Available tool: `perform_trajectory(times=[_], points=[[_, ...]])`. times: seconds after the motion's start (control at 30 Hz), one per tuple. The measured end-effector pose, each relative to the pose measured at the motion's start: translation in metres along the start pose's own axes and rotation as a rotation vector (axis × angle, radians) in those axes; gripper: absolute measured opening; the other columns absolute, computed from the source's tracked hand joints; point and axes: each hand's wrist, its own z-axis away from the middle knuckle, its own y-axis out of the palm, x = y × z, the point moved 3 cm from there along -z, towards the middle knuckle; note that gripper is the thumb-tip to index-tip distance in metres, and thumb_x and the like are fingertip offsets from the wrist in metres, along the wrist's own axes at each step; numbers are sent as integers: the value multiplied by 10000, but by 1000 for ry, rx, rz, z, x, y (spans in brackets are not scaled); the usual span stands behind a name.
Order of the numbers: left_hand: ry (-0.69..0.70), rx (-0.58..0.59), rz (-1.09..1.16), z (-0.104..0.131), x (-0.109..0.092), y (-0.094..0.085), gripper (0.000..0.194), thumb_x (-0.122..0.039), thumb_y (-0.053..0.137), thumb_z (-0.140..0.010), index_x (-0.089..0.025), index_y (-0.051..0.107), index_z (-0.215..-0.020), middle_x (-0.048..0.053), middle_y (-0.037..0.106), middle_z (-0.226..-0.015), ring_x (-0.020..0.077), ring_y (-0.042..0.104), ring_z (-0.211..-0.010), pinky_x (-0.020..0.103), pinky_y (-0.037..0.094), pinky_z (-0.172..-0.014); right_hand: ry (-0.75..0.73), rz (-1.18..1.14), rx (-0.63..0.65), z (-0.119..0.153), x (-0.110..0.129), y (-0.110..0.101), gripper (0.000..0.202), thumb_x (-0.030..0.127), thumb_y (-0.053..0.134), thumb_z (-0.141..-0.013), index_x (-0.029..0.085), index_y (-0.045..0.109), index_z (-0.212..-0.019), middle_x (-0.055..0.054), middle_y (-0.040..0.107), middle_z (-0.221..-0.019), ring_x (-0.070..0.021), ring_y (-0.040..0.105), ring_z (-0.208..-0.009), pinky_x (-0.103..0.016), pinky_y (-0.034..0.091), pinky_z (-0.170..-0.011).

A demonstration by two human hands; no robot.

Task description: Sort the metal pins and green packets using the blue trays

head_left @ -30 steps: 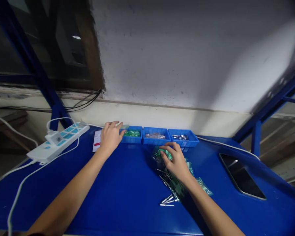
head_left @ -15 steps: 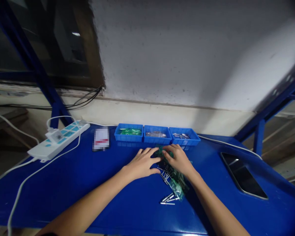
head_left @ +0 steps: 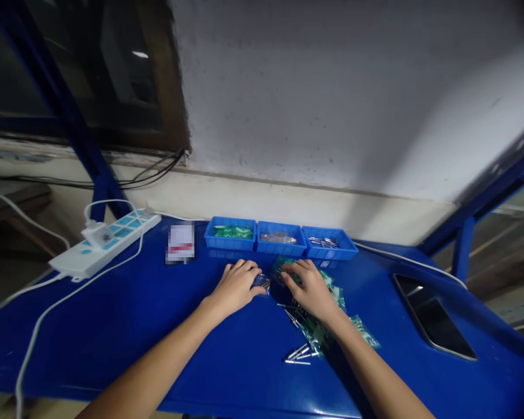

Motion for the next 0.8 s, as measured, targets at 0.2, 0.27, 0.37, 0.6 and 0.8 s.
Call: perform_trajectory(times=[0.2,0.27,0.37,0.6,0.8], points=[[-26,-110,577,-6,-7,-10,25,-151,578,-776,-176,578,-778,13,591,-830,163,549,-820,295,420,-749,96,-254,-32,4,17,11,278,372,462,-889,194,621,-1031,-61,652,-881,-203,580,-830,-325,426,-771],[-67,-111,881,-7,-7,-14,51,-201,591,-776,-162,559,-776,4,573,-782,136,551,-749,263,438,-693,181,-402,-35,5,18,15,344,417,396,-913,186,618,-1037,-44,645,-803,-184,586,-748,-299,436,-707],[-177,-111,1231,-7,-5,-17,191,-311,630,-758,-159,528,-815,-3,559,-756,118,541,-699,231,453,-609,250,-563,-61,6,20,16,420,455,324,-931,178,630,-1006,-19,613,-702,-165,567,-672,-270,426,-638],[-271,-71,1374,-3,-10,-11,300,-397,662,-732,-173,491,-833,-7,542,-763,118,547,-705,192,456,-521,142,-518,-78,7,30,14,245,373,496,-867,176,641,-860,-24,634,-750,-142,523,-632,-245,393,-590],[-308,37,1260,-3,-13,-4,388,-502,653,-709,-167,524,-856,0,569,-788,117,553,-745,204,439,-607,96,-390,-165,9,24,13,194,285,495,-856,180,546,-701,0,556,-627,-127,484,-563,-236,374,-544]])
